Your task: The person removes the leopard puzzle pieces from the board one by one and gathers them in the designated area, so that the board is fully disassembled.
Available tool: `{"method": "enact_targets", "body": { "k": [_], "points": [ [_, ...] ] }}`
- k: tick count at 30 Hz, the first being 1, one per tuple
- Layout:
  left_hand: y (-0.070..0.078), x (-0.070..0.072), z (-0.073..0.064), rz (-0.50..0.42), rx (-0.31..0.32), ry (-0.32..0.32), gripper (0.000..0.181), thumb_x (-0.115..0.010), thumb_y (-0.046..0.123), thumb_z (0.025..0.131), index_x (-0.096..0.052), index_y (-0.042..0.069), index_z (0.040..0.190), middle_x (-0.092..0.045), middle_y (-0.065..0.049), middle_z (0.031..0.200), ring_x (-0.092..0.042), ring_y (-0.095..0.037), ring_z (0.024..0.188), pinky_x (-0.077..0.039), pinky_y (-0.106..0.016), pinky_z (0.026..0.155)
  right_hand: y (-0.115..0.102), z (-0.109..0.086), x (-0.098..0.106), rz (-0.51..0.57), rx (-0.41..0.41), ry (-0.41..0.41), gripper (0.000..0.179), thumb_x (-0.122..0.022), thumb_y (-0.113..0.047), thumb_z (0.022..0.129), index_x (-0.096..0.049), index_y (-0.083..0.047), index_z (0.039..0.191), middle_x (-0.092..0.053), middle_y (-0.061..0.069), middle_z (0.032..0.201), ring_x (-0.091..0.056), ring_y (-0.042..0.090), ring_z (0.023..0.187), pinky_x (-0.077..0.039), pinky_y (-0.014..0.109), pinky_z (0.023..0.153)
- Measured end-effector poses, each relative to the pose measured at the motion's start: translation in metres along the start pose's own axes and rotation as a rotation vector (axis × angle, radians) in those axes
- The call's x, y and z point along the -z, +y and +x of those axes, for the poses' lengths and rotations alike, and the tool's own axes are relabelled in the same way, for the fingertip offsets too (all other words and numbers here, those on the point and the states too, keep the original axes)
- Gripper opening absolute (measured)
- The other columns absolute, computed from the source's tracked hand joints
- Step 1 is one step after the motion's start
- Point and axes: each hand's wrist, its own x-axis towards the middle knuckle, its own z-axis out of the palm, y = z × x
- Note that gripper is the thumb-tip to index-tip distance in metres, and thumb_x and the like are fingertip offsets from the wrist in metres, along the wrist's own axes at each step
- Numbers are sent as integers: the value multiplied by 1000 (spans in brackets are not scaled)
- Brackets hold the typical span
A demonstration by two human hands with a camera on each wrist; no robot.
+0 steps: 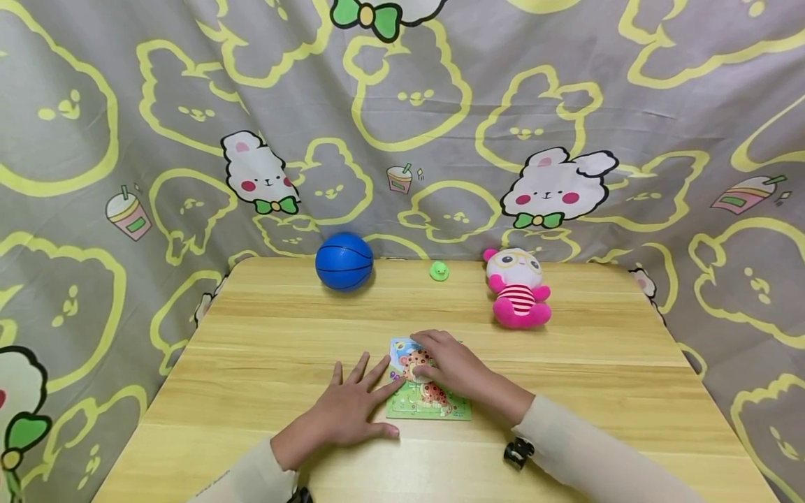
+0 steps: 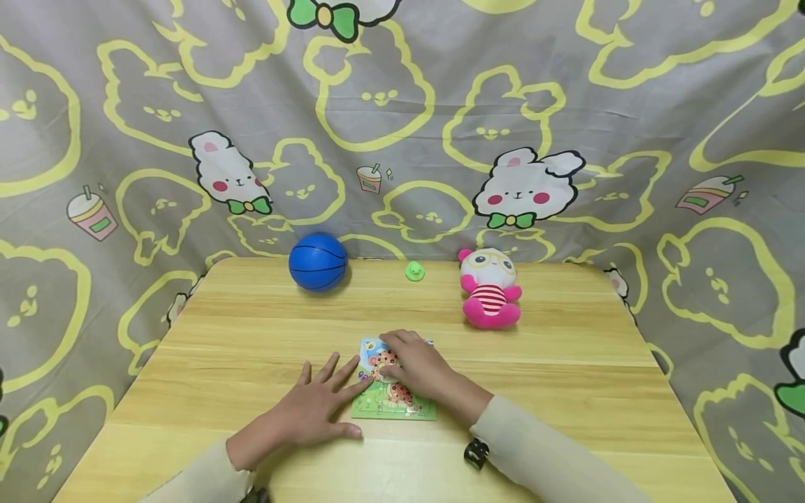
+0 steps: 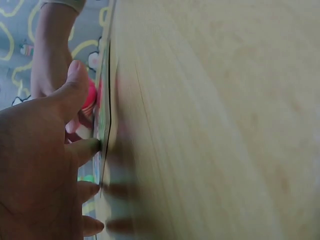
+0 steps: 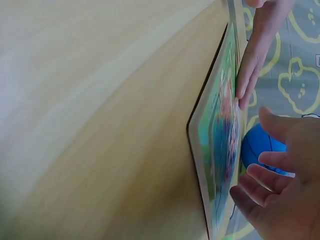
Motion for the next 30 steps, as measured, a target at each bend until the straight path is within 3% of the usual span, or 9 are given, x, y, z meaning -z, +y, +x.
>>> {"method": "enact_targets", "body": {
  "k": [9,14,22,30],
  "points": [
    [0,-2,2,-4,5,-14,89,-43,86,88,-24,43,164,-13,-3,174,-11,-46,156,-18,-83,109,-3,16,-12,68,37,11,52,-76,-24,96,-60,-6,142,-62,9,134,-57,29,126,-49,48,105],
    [-2,-2,3,-5,0,-16,89,-42,85,89,-24,42,164,-12,-3,174,-11,-47,156,-19,-83,109,-1,25,-15,128,-10,16,47,-80,-23,93,-66,-8,135,-62,9,128,-58,28,118,-51,48,98],
    [-2,-3,4,-7,-2,-23,86,-42,84,90,-24,43,164,-12,-3,174,-10,-46,157,-20,-83,108,3,40,-11,170,-81,-68,36,-82,-24,90,-70,-14,122,-59,6,115,-55,17,91,-49,39,83],
    [-4,-3,3,-27,-5,-27,85,-42,83,91,-23,44,164,-12,-2,174,-9,-46,157,-19,-84,107,3,46,-10,200,-98,-111,32,-83,-22,89,-71,-17,118,-57,4,115,-55,16,90,-50,41,83]
  ]
}}
